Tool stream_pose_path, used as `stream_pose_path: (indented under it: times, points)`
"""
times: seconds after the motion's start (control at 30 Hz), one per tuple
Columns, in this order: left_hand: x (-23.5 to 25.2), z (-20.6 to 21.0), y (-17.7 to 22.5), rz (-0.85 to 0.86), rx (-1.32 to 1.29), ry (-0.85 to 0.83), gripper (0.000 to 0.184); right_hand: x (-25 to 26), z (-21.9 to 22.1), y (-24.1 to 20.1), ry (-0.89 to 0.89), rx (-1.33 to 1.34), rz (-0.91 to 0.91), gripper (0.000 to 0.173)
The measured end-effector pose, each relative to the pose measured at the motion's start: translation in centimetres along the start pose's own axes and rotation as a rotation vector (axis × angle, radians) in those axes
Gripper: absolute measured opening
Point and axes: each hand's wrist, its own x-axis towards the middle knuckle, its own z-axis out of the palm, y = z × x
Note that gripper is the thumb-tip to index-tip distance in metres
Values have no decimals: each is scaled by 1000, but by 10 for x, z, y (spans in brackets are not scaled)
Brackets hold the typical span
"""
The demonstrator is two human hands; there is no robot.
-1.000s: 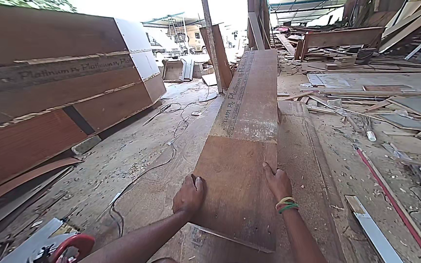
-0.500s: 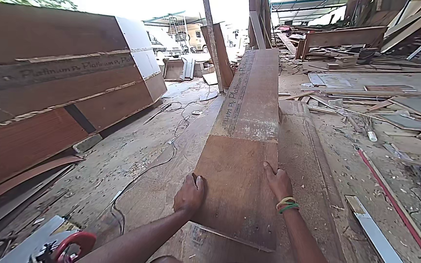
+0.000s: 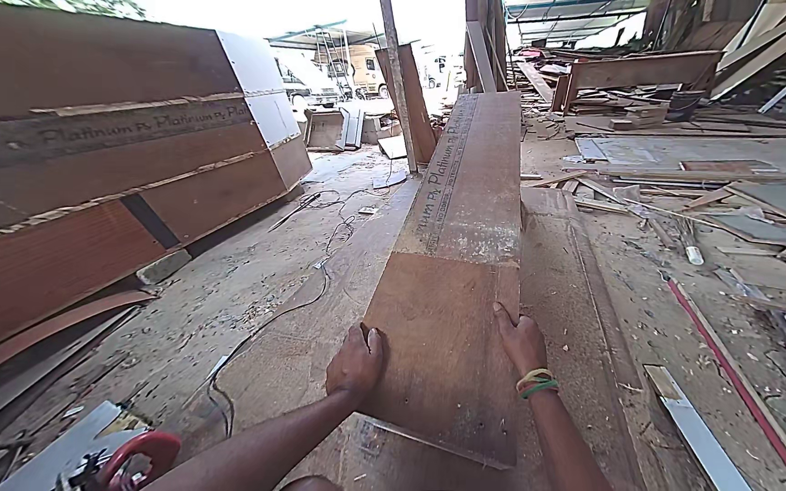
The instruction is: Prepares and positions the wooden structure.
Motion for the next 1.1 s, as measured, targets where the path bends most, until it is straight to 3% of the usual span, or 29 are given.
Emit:
stream_pose_path:
  times: [1.1]
  points:
    - [1,3,-2,9,6,7,59,1,0,1,10,-13,-10,71]
